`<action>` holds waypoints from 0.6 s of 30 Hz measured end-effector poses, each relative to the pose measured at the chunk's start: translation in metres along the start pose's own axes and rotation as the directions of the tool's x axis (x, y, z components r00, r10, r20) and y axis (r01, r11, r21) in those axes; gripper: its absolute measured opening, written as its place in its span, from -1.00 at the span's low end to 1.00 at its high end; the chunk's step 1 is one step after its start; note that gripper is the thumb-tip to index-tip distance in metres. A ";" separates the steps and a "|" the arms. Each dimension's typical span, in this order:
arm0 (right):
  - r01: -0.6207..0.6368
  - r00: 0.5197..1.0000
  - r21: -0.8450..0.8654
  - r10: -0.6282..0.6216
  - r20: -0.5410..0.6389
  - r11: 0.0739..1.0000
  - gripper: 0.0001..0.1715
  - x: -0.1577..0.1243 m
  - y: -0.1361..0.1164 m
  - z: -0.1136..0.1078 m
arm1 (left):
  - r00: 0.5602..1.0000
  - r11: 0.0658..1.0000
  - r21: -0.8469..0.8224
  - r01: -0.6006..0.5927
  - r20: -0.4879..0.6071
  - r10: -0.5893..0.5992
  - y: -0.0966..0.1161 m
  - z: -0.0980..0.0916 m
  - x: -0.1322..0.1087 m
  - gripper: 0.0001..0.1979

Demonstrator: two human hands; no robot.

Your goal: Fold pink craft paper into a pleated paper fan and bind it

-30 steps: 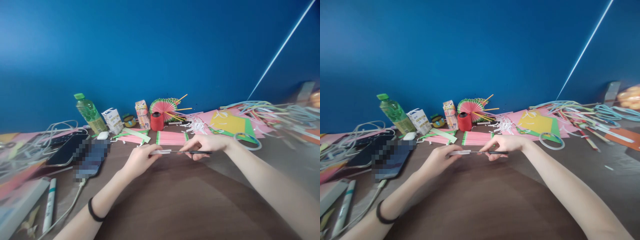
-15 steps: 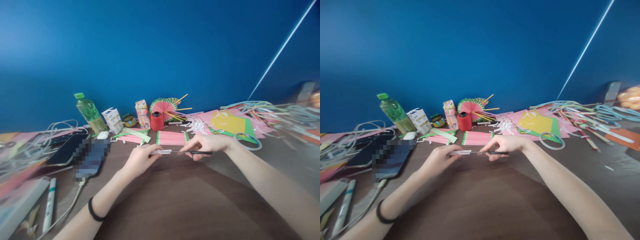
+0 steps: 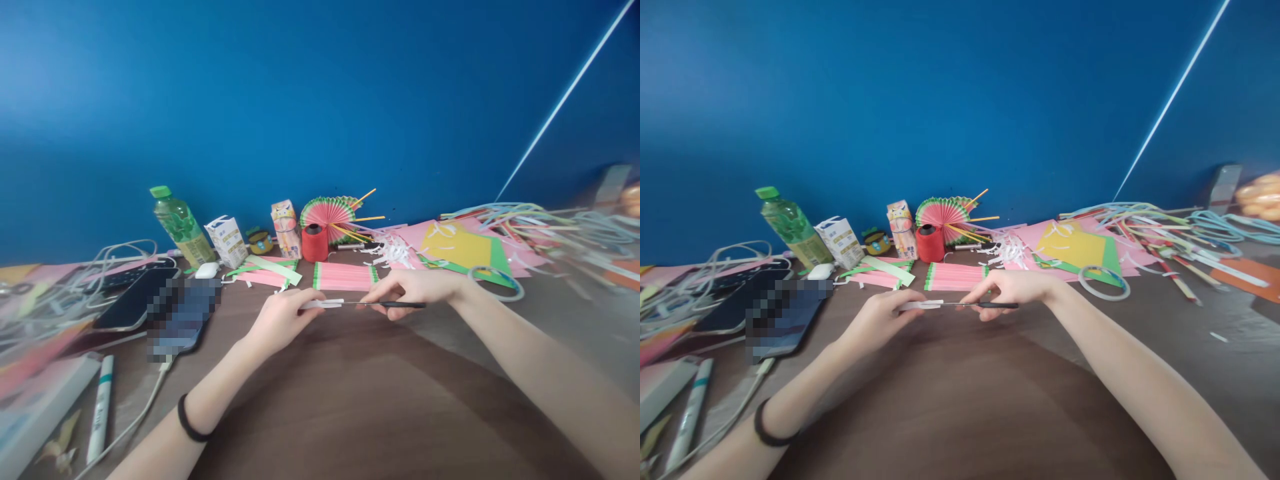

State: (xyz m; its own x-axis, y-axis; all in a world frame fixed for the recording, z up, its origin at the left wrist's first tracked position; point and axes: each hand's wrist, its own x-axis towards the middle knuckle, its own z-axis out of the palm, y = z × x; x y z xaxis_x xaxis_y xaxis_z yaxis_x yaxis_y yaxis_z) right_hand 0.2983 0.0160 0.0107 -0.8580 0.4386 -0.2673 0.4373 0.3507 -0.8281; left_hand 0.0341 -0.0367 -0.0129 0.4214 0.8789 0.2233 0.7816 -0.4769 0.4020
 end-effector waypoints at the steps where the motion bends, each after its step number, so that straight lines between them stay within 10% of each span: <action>1: 0.003 1.000 -0.001 -0.003 0.002 1.000 -0.41 0.000 0.000 0.000 | 1.000 1.000 0.000 -0.002 0.000 0.002 -0.001 0.000 0.000 -0.83; 18: -0.027 1.000 0.037 0.026 0.014 0.999 -0.44 -0.001 -0.003 0.000 | 0.999 0.999 0.013 -0.050 -0.007 0.050 -0.002 0.002 0.000 -0.82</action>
State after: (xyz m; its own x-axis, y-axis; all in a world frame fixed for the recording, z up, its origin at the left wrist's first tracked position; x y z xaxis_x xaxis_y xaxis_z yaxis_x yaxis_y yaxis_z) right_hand 0.2978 0.0151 0.0131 -0.8498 0.4361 -0.2961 0.4501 0.3083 -0.8381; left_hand 0.0337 -0.0361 -0.0156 0.4571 0.8538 0.2493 0.7654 -0.5204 0.3786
